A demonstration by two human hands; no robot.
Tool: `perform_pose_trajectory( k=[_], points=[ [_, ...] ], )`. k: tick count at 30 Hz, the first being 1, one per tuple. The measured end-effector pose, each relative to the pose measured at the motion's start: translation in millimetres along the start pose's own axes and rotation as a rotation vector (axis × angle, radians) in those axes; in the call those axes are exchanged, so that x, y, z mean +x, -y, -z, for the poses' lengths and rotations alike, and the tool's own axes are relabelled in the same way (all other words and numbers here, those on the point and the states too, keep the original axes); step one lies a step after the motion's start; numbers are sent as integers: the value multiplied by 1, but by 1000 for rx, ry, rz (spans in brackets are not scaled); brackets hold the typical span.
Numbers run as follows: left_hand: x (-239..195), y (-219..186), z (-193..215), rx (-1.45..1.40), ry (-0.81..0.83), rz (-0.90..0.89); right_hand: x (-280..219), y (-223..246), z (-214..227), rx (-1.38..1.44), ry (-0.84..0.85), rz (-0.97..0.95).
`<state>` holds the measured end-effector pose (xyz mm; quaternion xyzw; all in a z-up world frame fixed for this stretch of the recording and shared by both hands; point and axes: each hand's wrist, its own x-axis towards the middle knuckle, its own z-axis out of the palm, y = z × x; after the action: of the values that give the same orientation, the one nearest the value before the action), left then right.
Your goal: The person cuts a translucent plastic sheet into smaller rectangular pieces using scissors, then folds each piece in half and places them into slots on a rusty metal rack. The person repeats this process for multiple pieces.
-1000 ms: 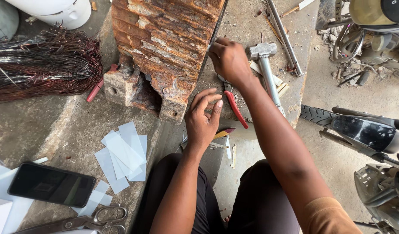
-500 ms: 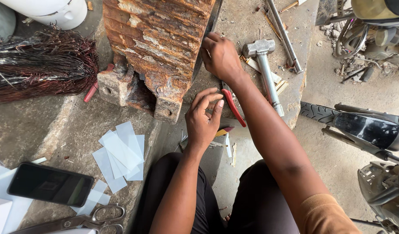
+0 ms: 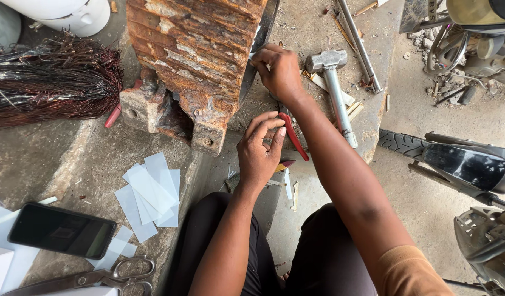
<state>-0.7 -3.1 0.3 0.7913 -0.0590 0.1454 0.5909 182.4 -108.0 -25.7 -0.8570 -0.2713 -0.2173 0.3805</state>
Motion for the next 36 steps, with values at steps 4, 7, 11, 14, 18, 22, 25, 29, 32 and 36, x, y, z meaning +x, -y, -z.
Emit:
perform_pose_trajectory(
  k=[4,7,11,14,18,22,25,29,32,36],
  points=[
    [-1,-2,3,60,-81,3,0,-5,-5,23,-20,-13],
    [-1,-2,11,74,-183,52,1,-5,-4,160,-12,-185],
    [-3,-1,15,19,-225,78,-4,-1,-2,232,-18,-412],
    [-2,-1,13,18,-208,93,-3,2,-3,201,-54,-308],
    [0,0,9,31,-190,92,0,5,-9,224,-62,-309],
    [0,2,11,53,-171,77,0,7,-12,257,-33,-356],
    [2,1,14,26,-171,114,2,7,-9,316,-18,-385],
    [4,1,15,13,-160,148,1,8,-4,194,-32,-227],
    [4,1,14,40,-162,92,-1,9,-4,174,-42,-225],
    [3,2,14,25,-163,107,-3,10,-8,167,-73,-198]
  ],
)
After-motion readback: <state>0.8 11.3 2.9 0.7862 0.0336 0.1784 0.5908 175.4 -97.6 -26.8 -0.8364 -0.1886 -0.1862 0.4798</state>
